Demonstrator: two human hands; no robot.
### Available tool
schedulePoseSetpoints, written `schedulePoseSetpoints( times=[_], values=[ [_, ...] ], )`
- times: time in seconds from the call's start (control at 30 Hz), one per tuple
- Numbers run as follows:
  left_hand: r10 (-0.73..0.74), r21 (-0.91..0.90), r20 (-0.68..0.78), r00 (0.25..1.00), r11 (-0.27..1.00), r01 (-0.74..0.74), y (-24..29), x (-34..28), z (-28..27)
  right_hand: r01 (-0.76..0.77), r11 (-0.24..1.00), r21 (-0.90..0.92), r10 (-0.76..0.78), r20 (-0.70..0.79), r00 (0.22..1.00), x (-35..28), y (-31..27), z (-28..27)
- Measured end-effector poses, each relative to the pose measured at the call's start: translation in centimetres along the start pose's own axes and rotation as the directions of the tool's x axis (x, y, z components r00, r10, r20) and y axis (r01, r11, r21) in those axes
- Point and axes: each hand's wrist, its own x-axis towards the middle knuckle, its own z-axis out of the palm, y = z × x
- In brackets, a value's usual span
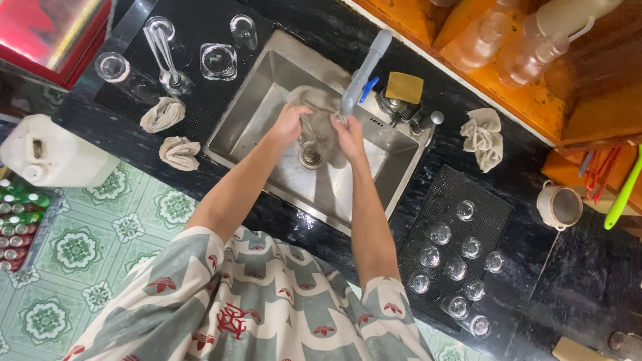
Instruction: Washing and wringing out a cleaning cloth in a sink.
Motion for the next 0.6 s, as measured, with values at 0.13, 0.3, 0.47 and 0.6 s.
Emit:
schedulePoseSetpoints(
  times=[0.13, 0.3, 0.47, 0.6],
  values=[
    [-0.215, 0.208, -0.087, 0.973, 0.951, 0.229, -7.3, 0.6, -6.3, -0.158, 0.978, -0.136, 0.166, 0.046, 0.985, 1.4, -2.1, 2.1],
    [-0.248, 0.441, -0.019, 0.968, 0.867, 0.231, -7.8, -3.3, -1.2, 0.020, 0.997, 0.077, -0.002, -0.235, 0.972, 2.2, 0.3, 2.2],
    [0.093, 0.725, 0.012, 0.996, 0.685, -0.072, -5.7, -3.8, 3.6, -0.032, 0.857, 0.515, 0.129, -0.153, 0.980, 0.2, -3.4, 3.1],
    [0.056, 0.783, -0.125, 0.991, 0.619, 0.064, -7.8, -0.2, 2.3, -0.211, 0.724, 0.657, 0.247, 0.039, 0.968, -0.2, -3.6, 2.5]
  ],
)
